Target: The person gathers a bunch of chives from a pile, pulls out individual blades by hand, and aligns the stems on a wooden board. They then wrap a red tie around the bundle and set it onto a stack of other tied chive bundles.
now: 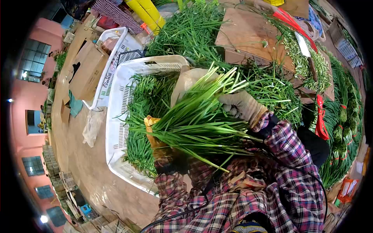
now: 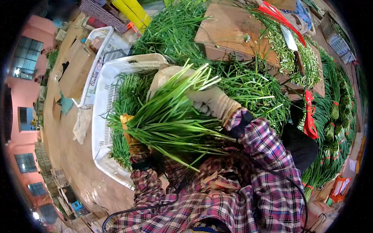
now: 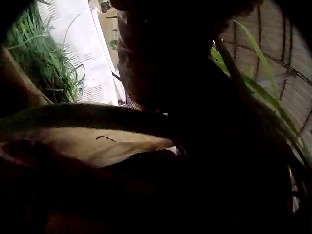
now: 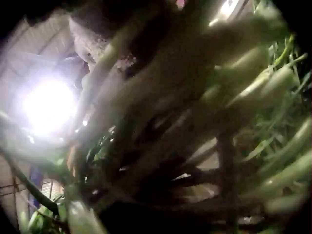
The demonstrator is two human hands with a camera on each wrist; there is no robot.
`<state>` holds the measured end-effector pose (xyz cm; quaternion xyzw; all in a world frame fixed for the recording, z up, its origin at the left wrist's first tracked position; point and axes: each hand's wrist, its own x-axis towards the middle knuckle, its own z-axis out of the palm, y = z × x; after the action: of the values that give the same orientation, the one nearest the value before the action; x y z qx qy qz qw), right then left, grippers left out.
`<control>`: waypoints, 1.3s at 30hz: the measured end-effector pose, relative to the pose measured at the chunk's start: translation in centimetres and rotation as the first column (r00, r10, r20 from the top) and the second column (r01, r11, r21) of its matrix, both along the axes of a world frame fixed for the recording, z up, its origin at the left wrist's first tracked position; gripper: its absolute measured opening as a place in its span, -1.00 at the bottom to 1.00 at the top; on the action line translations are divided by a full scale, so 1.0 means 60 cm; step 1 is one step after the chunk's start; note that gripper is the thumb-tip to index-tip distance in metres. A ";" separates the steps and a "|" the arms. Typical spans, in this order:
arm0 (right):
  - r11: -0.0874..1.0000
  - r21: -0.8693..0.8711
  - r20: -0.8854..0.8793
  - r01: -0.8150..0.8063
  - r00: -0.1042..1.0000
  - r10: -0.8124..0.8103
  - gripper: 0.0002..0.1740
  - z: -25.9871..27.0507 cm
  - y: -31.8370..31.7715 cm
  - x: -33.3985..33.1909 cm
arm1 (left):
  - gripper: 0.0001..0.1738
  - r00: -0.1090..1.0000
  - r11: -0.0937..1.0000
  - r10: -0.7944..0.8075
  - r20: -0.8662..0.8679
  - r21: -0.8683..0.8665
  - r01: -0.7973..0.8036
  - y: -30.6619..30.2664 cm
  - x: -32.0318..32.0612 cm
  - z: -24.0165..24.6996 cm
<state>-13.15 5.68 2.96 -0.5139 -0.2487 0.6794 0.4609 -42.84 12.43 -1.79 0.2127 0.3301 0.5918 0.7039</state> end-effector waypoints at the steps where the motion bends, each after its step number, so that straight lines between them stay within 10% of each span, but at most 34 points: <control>1: 1.000 -0.003 0.001 -0.009 1.000 0.009 -0.67 0.011 -0.001 0.001 | -0.82 0.998 0.996 -0.051 0.025 0.073 0.049 0.002 -0.009 -0.011; 5: 0.961 -0.254 0.222 -0.105 0.961 0.164 -0.75 0.036 -0.011 0.010 | -0.82 0.984 0.996 -0.085 0.156 0.029 0.081 -0.009 0.002 0.004; 11: 0.998 -0.057 -0.016 0.006 1.000 -0.007 -0.77 0.038 -0.024 0.032 | -0.82 0.997 0.995 -0.072 0.016 0.065 0.071 -0.001 -0.014 -0.016; 19: 0.994 -0.096 0.176 -0.048 0.982 0.065 -0.76 0.050 -0.039 0.029 | -0.77 0.933 0.988 -0.152 0.325 0.064 0.139 -0.008 -0.003 0.002; 23: 0.965 -0.098 0.034 0.243 0.970 -0.240 -0.83 -0.005 -0.037 0.127 | -0.73 0.998 0.996 -0.011 0.058 -0.083 0.016 -0.010 -0.016 -0.015; 25: 0.882 0.130 0.348 0.452 0.813 -0.468 -0.84 0.007 -0.038 0.138 | -0.72 0.981 0.995 -0.052 0.189 -0.070 0.066 -0.008 -0.023 -0.023; 29: 0.960 0.281 0.486 -0.019 0.865 -0.125 -0.72 0.012 -0.076 0.048 | -0.70 0.984 0.994 0.014 0.179 -0.105 0.005 -0.016 -0.008 -0.014; 31: 0.856 0.314 0.897 -0.411 0.425 -0.125 -0.76 0.042 -0.067 0.017 | -0.68 0.987 0.995 0.002 0.162 -0.098 0.014 -0.014 -0.004 -0.004; 34: 0.800 0.557 0.709 -0.224 0.629 -0.318 -0.81 0.088 -0.040 0.001 | -0.70 0.977 0.995 -0.071 0.201 -0.049 0.083 -0.011 -0.015 -0.001; 39: 0.890 0.209 0.858 -0.404 0.513 0.031 -0.72 0.110 -0.036 0.000 | -0.58 0.894 0.943 -0.329 0.303 0.152 0.296 0.005 -0.016 0.005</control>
<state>-13.16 3.53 9.56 -0.6372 -0.6293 0.3415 0.2852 -43.81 12.70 -1.47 0.1983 0.1409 0.5137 0.8228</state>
